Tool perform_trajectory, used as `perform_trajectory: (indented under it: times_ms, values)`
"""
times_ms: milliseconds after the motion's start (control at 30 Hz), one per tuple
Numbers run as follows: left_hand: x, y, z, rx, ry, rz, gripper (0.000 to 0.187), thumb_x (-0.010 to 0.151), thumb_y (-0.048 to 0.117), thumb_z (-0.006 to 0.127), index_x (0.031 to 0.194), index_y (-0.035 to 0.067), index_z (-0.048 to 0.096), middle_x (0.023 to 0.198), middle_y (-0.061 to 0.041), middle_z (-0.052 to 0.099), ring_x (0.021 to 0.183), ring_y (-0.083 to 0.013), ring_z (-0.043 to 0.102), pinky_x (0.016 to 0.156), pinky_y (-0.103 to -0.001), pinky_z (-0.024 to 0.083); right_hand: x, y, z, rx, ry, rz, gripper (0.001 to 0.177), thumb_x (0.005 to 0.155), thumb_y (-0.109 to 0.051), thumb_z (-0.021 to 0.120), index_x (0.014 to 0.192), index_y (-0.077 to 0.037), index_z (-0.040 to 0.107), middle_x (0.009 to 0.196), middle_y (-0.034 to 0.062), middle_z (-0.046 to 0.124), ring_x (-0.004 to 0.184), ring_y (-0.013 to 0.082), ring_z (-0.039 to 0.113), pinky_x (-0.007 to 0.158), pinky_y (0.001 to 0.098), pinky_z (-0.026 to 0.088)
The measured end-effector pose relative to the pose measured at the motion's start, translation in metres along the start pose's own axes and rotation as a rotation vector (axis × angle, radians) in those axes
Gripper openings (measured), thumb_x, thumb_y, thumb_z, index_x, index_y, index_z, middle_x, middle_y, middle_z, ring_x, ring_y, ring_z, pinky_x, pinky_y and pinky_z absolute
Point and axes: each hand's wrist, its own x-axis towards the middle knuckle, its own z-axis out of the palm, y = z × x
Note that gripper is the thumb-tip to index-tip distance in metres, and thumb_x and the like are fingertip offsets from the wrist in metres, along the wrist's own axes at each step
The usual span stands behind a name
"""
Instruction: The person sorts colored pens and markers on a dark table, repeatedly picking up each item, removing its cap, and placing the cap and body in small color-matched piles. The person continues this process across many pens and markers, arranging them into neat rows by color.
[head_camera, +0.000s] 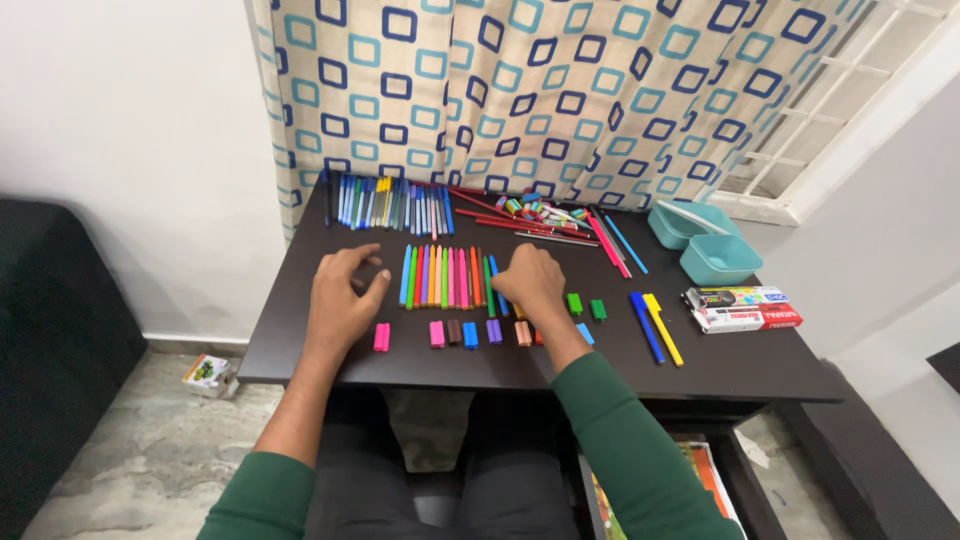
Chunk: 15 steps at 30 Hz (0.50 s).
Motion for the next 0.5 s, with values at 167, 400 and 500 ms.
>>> perform_trajectory:
  times_ms: [167, 400, 500]
  values:
    - [0.001, 0.002, 0.000, 0.022, -0.027, -0.014, 0.038, 0.084, 0.014, 0.074, 0.120, 0.003, 0.071, 0.103, -0.009, 0.073, 0.100, -0.0262, 0.064, 0.073, -0.034, 0.057, -0.003, -0.001, -0.007, 0.037, -0.070, 0.061, 0.043, 0.068, -0.030, 0.085, 0.096, 0.000, 0.075, 0.108, 0.0250, 0.073, 0.105, 0.0426, 0.070, 0.089, 0.0501, 0.057]
    - [0.001, 0.003, -0.001, 0.006, -0.052, -0.052, 0.038, 0.084, 0.014, 0.074, 0.120, 0.003, 0.071, 0.103, -0.009, 0.073, 0.099, -0.0251, 0.065, 0.071, -0.033, 0.058, -0.009, 0.009, -0.009, 0.141, 0.003, 0.016, 0.042, 0.068, -0.038, 0.087, 0.083, 0.000, 0.079, 0.093, 0.0251, 0.075, 0.094, 0.0411, 0.074, 0.087, 0.0467, 0.058]
    - [0.001, 0.002, 0.000, 0.006, -0.044, -0.015, 0.037, 0.084, 0.013, 0.074, 0.120, 0.003, 0.071, 0.104, -0.009, 0.073, 0.101, -0.0251, 0.065, 0.071, -0.033, 0.058, -0.011, 0.020, -0.009, 0.283, 0.047, -0.007, 0.034, 0.068, -0.035, 0.083, 0.077, -0.002, 0.081, 0.082, 0.0248, 0.077, 0.083, 0.0369, 0.077, 0.086, 0.0413, 0.060]
